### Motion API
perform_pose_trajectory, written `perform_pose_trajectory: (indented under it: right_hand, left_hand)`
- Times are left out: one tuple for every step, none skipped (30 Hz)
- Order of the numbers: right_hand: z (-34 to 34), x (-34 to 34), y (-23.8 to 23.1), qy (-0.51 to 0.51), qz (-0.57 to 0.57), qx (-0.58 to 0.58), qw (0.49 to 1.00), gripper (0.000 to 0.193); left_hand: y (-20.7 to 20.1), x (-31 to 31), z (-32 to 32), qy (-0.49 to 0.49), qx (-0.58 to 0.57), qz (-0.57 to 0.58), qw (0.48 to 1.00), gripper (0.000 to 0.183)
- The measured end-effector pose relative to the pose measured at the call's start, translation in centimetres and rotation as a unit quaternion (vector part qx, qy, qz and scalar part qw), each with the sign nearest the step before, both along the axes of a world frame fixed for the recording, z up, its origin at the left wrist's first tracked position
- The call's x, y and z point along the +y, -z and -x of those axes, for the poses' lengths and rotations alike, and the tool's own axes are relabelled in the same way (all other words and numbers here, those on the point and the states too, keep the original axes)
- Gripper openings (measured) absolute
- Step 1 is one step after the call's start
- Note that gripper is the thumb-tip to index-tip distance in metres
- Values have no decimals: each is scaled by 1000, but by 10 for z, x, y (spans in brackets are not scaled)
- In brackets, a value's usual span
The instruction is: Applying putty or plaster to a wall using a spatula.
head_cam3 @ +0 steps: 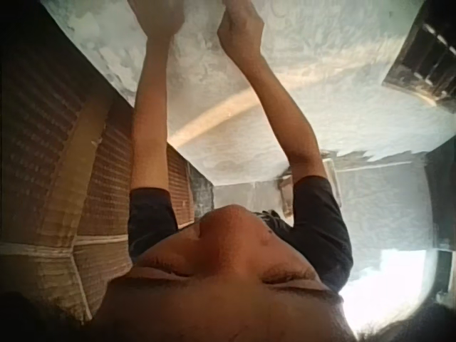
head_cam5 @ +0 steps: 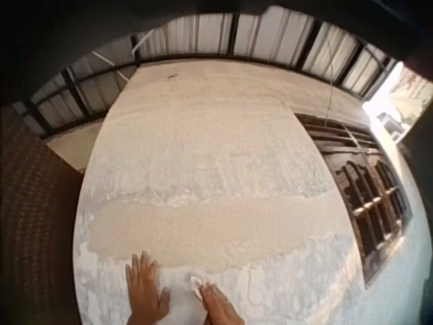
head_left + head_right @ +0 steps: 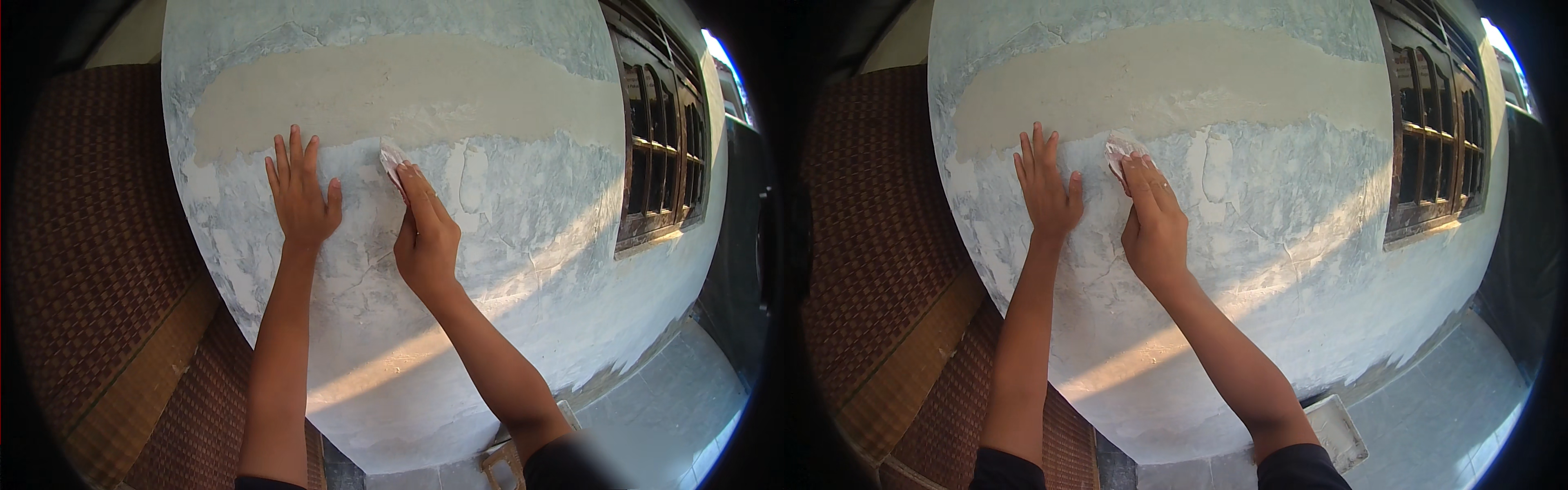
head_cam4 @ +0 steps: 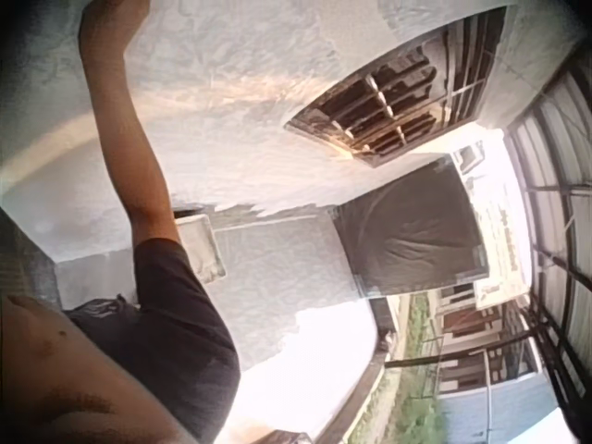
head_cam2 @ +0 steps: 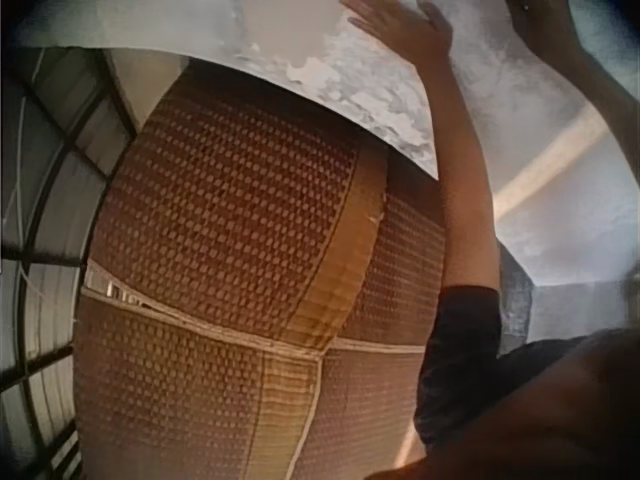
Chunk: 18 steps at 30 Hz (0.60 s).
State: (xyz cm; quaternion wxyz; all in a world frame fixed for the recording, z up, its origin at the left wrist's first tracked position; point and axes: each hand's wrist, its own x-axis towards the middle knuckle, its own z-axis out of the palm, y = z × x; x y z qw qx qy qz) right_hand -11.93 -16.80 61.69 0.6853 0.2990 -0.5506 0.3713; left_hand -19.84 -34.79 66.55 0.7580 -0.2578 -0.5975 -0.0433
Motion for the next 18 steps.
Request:
perform_pose_trajectory:
  right_hand:
    - [5,-6,1,40,-3,15,999,42]
    - [13,-11,0,58,-3,23,998,43]
    - [20,-14,-1,57,-2,24,998,43]
    - [26,-17,-2,88,2,34,996,42]
    - [31,-21,-2,119,6,44,992,42]
    - [35,-24,-1,115,6,45,992,42]
    - [39,-26,0,134,3,53,990,41]
    - [43,-28,0,153,1,62,986,40]
    - [47,-31,1,151,1,63,987,40]
    - [50,-34,2,171,-7,62,983,39]
    - [52,-37,3,192,-16,61,979,38]
    - [55,-37,4,190,-15,62,980,38]
    - [58,-38,8,212,-31,51,975,38]
    - [61,-40,11,233,-47,40,970,39]
    - [63,-40,14,231,-48,37,971,39]
    - [62,-41,14,249,-60,17,967,39]
    - [62,-41,14,267,-72,-4,961,39]
    - [60,-42,13,269,-72,-14,960,41]
  left_hand:
    - [3,0,-1,0,-2,6,1000,53]
    - [5,1,-2,0,-4,11,1000,54]
    - [3,1,0,-2,-3,13,1000,54]
    - [3,-1,0,10,6,9,1000,54]
    - [2,-2,0,23,15,5,1000,55]
    - [3,-3,0,19,16,5,1000,55]
    - [4,-2,0,25,13,8,1000,55]
    - [5,-2,1,31,11,12,999,56]
    - [5,-2,1,28,12,12,999,56]
    - [5,-2,0,33,15,11,999,56]
    - [5,-1,-1,38,18,11,999,56]
    - [4,-1,-1,37,19,11,999,56]
    - [7,-2,-2,43,15,8,999,56]
    - [10,-3,-2,49,12,5,999,56]
    - [12,-4,-2,47,9,4,999,56]
    - [12,-4,-2,51,9,4,999,56]
    - [12,-3,-2,56,10,3,998,56]
    - [12,-3,-2,56,6,1,998,56]
